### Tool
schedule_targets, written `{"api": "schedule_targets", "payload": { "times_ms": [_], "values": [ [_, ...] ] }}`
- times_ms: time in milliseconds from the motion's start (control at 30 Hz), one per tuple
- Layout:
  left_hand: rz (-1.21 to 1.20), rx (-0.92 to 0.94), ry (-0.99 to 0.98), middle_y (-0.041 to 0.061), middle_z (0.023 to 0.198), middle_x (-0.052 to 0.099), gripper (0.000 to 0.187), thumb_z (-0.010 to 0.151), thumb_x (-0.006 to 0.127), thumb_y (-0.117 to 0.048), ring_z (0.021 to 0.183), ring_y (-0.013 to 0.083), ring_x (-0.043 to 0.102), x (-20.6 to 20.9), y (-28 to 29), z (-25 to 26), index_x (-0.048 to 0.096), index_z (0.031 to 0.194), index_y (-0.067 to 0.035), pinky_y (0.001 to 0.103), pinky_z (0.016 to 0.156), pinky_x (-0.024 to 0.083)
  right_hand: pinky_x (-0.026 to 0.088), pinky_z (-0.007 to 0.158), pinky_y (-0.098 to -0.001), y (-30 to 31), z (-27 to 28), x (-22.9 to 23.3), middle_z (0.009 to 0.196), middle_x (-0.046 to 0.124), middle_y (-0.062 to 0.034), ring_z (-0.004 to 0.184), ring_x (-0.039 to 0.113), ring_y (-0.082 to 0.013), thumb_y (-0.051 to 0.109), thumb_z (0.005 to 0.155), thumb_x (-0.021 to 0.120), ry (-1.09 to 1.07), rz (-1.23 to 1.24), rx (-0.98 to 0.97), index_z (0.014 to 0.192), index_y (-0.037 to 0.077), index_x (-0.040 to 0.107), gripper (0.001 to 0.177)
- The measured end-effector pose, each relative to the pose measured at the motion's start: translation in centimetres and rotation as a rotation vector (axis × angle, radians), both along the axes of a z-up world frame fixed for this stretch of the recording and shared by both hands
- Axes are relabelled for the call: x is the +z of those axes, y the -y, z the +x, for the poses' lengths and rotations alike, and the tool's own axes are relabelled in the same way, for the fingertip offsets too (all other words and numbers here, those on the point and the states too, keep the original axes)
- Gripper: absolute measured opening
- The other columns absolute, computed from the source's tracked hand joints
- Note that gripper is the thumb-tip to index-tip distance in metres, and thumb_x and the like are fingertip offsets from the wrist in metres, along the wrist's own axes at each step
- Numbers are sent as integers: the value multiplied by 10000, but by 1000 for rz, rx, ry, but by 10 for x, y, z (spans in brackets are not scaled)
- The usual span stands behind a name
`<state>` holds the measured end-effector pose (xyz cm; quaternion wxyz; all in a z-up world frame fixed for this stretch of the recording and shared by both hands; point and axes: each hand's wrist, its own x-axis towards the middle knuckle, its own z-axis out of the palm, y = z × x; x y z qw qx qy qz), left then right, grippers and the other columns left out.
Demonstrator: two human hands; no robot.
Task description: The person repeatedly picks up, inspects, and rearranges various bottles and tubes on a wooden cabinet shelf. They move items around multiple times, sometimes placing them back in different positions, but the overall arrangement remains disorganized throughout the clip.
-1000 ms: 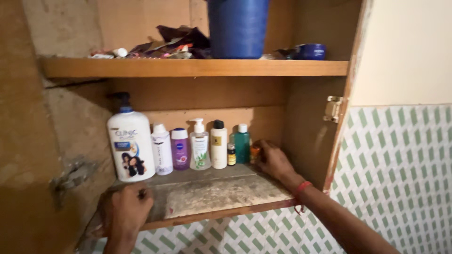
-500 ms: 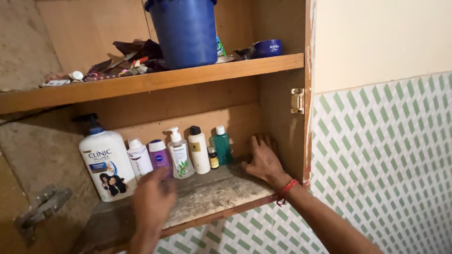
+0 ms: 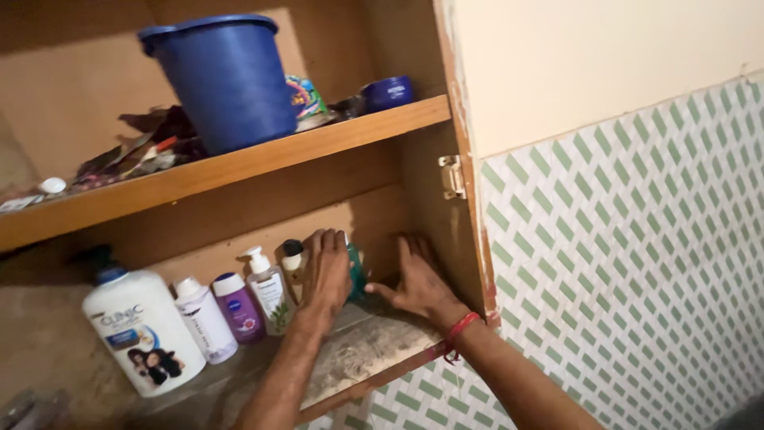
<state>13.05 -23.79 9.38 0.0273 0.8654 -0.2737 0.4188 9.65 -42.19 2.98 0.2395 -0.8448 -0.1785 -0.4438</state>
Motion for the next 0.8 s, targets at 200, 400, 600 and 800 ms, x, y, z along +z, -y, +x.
{"api": "schedule_targets", "payload": {
  "times_ms": [200, 400, 600, 800],
  "values": [
    [-372, -227, -390, 209, 1389, 577, 676, 860, 595, 67, 1106, 385, 697, -5, 15, -18, 411, 1488, -104, 412, 909, 630, 290, 1168, -540, -3, -14, 12, 1426, 396, -406, 1374, 352, -540, 517, 668, 903, -40, 33, 104, 1458, -139, 264, 1210],
    [-193, -667, -58, 267, 1265, 694, 564, 770, 666, 121, 1191, 402, 663, -44, 21, -9, 593, 1325, 46, 557, 1080, 387, 429, 1162, -485, -4, -21, 17, 1420, 508, -295, 1341, 492, -467, 187, 704, 771, 184, 34, 137, 1520, -47, 330, 957],
    [-417, -222, -642, 146, 1205, 758, 516, 814, 576, 74, 1089, 310, 744, -23, -9, -35, 694, 1283, -105, 406, 951, 584, 483, 1044, -472, -4, -21, 16, 1286, 616, -259, 1224, 580, -449, 335, 799, 812, -129, -43, 157, 1400, 13, 432, 781],
    [325, 0, 61, 254, 1306, 626, 659, 614, 684, 94, 1423, 434, 375, -24, -38, -16, 608, 1269, 77, 552, 1236, 189, 457, 1055, -483, -4, -6, 7, 1317, 563, -341, 1235, 549, -487, 464, 767, 852, -89, -37, 145, 1395, -89, 372, 965]
  ]
}}
